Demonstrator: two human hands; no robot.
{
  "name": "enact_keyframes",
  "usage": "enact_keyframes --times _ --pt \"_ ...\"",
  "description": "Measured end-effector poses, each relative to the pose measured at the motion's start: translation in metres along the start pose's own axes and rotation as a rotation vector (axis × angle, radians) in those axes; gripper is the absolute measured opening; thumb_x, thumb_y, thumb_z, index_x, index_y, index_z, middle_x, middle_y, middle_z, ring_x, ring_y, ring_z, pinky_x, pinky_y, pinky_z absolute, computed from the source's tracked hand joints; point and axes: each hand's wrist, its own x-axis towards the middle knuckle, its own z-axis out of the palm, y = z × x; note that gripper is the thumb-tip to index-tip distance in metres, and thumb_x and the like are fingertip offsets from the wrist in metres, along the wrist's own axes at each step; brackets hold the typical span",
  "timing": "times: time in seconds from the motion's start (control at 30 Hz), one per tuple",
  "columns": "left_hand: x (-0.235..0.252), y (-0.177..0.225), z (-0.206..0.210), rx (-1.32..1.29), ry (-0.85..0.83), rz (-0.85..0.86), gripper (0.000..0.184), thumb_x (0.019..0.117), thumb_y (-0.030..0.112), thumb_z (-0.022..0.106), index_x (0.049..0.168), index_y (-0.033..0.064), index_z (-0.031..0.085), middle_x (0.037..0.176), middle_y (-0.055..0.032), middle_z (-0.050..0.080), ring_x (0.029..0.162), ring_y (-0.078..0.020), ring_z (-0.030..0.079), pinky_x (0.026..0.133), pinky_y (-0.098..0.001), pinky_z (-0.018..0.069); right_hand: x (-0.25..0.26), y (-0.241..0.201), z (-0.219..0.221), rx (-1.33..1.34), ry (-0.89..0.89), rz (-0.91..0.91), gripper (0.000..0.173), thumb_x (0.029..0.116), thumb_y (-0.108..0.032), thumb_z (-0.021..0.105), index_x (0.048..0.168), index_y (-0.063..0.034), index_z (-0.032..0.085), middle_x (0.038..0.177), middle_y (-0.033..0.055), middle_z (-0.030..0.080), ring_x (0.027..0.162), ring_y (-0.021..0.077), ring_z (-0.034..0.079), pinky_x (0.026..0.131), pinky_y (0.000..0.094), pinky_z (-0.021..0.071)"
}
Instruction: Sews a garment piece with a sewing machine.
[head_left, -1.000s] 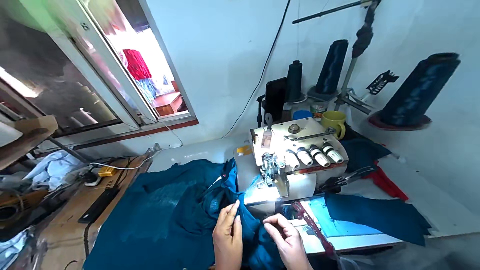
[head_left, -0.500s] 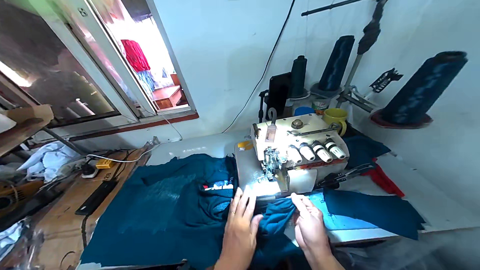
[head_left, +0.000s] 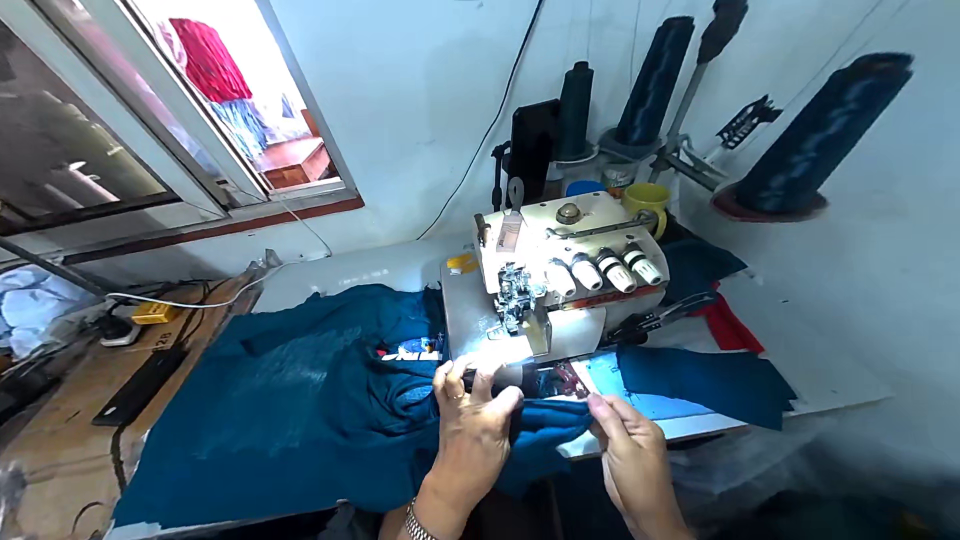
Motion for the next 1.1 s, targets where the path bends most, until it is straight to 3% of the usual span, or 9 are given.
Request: enact_keyframes --times 0.13,0.3,0.47,0.57,0.67,0.83,0.9,1.0,1.1 --pt "0.016 -0.002 0.005 0.074 -0.096 0.022 0.013 0.0931 0.021 0.068 0.084 0.0232 0.076 0.124 -0.0074 0.067 0.123 -0.033 0.054 0.103 -0.0571 0.0355 0.002 0.014 -0.005 -0.176 0.001 0.01 0.021 0.1015 -0.007 0.05 0.102 -0.0002 0.07 0.085 0.0036 0.071 0.071 0.0081 0.068 0.064 0.0226 0.0576" --pt "0.019 -0.015 0.005 -0.043 -0.143 0.096 0.011 0.0947 0.023 0.067 0.09 0.0194 0.076 0.13 -0.011 0.064 0.128 -0.0333 0.054 0.112 -0.0564 0.0352 -0.011 0.013 -0.019 -0.54 -0.315 -0.473 0.027 0.094 -0.018 0.053 0.116 -0.018 0.068 0.121 0.0048 0.062 0.12 0.015 0.056 0.1 0.0325 0.0489" --pt "0.01 -0.013 -0.016 -0.283 -0.076 -0.018 0.018 0.0993 0.027 0.062 0.106 0.0189 0.077 0.127 -0.0056 0.064 0.128 -0.0229 0.055 0.11 -0.045 0.0427 -0.01 0.016 -0.009 -0.857 -0.361 -0.485 0.027 0.095 -0.028 0.063 0.113 -0.0109 0.074 0.107 0.0116 0.067 0.106 0.033 0.063 0.095 0.051 0.0526" --pt "-0.008 -0.008 -0.037 -0.551 -0.101 -0.097 0.022 0.1032 0.025 0.058 0.103 0.0111 0.075 0.102 -0.0007 0.066 0.096 -0.0091 0.063 0.085 -0.0286 0.0554 -0.003 0.012 -0.006 -0.797 -0.4 -0.358 0.014 0.0948 -0.022 0.064 0.094 -0.01 0.072 0.097 0.0073 0.064 0.093 0.0213 0.065 0.085 0.0382 0.0559" --pt "-0.034 -0.001 -0.046 -0.786 -0.304 -0.024 0.028 0.1062 0.022 0.054 0.1 0.0018 0.071 0.089 -0.0073 0.068 0.085 -0.012 0.065 0.08 -0.0278 0.0549 0.0 0.003 0.0 -0.768 -0.436 -0.309 0.018 0.0985 -0.022 0.06 0.098 -0.0088 0.072 0.098 0.0069 0.064 0.08 0.0151 0.064 0.074 0.0318 0.0576" --pt "-0.066 0.017 -0.04 -0.716 -0.493 0.061 0.022 0.1031 0.016 0.058 0.096 0.0017 0.073 0.087 -0.0105 0.069 0.086 -0.0205 0.067 0.082 -0.0324 0.0557 0.005 -0.013 0.005 -1.035 -0.55 -0.11 0.017 0.0995 -0.013 0.061 0.104 -0.0015 0.072 0.1 0.0154 0.07 0.097 0.0323 0.069 0.087 0.0519 0.0554" --pt "-0.071 0.025 -0.035 -0.782 -0.523 0.054 0.021 0.1025 0.014 0.059 0.096 0.0001 0.073 0.088 -0.012 0.07 0.087 -0.0216 0.068 0.084 -0.0337 0.0559 0.003 -0.018 0.009 -0.912 -0.567 -0.165 0.018 0.0995 -0.013 0.059 0.1 -0.0017 0.072 0.095 0.0132 0.07 0.093 0.0281 0.07 0.085 0.0481 0.0564" --pt "-0.074 0.045 -0.031 -0.939 -0.574 -0.007 0.02 0.1 0.012 0.063 0.106 -0.0039 0.072 0.099 -0.015 0.074 0.094 -0.0204 0.072 0.09 -0.036 0.0575 -0.008 -0.043 0.026 -0.416 -0.606 -0.379 0.021 0.103 -0.021 0.055 0.099 -0.0052 0.069 0.086 0.0022 0.066 0.074 0.0064 0.062 0.068 0.0223 0.0539" --pt "-0.081 0.056 -0.034 -1.175 -0.557 -0.273 0.04 0.1021 0.013 0.058 0.132 -0.0137 0.053 0.11 -0.0166 0.068 0.091 -0.014 0.068 0.086 -0.0307 0.0559 -0.016 -0.104 0.036 0.07 -0.585 -0.481 0.015 0.1078 -0.028 0.051 0.107 -0.0208 0.065 0.103 -0.0081 0.062 0.076 -0.0022 0.06 0.066 0.0152 0.0533"
